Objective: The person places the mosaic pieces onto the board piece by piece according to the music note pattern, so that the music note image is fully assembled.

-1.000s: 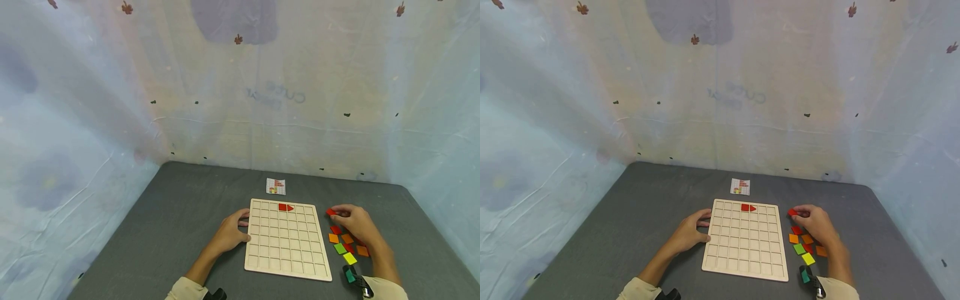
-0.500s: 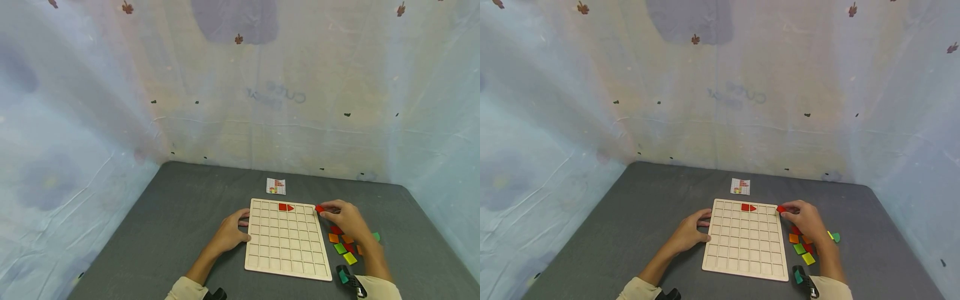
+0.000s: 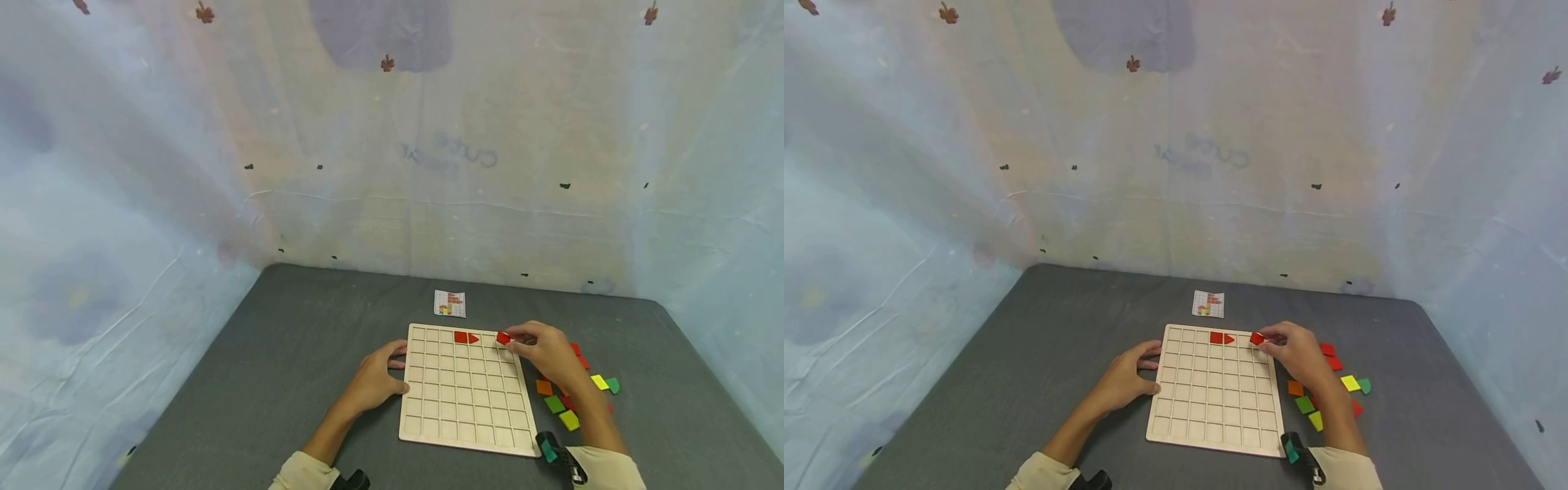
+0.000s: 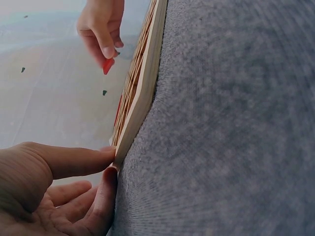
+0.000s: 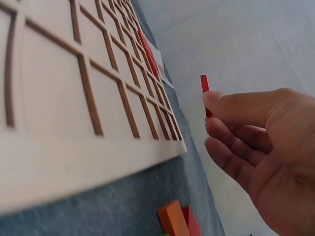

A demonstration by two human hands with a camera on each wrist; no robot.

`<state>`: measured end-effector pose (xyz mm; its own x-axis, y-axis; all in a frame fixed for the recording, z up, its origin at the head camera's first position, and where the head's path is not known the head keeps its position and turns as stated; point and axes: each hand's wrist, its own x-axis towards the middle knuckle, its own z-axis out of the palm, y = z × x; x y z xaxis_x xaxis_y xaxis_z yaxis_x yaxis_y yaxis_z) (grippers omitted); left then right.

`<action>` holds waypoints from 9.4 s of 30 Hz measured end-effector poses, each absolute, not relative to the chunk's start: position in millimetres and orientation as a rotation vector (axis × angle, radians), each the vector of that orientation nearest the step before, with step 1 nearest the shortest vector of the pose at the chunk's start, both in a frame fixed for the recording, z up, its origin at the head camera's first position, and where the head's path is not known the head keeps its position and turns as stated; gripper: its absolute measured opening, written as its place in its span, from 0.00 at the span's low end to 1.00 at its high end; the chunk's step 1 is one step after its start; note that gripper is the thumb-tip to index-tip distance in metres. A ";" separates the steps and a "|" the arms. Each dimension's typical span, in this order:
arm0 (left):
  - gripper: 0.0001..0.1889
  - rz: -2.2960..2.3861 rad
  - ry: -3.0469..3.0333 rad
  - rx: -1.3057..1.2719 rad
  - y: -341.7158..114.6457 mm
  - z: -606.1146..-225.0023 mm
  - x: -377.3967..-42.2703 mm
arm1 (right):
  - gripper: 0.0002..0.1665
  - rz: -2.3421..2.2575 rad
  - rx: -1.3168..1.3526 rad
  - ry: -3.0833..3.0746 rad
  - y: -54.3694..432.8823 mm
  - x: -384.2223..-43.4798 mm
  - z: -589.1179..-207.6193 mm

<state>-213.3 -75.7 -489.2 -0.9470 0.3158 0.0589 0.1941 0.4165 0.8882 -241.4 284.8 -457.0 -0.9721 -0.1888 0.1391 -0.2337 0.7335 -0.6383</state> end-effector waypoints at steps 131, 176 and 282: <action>0.43 1.578 2.546 0.459 -75.7 -492.1 -211.6 | 0.34 0.815 0.059 -3.030 378.4 -240.1 -466.1; 0.44 1.593 2.536 0.436 -74.8 -490.2 -210.6 | 0.19 0.694 0.173 -3.093 387.5 -244.0 -465.5; 0.43 1.590 2.527 0.434 -75.4 -491.1 -211.3 | 0.14 1.068 0.579 -3.003 238.8 -258.4 -458.1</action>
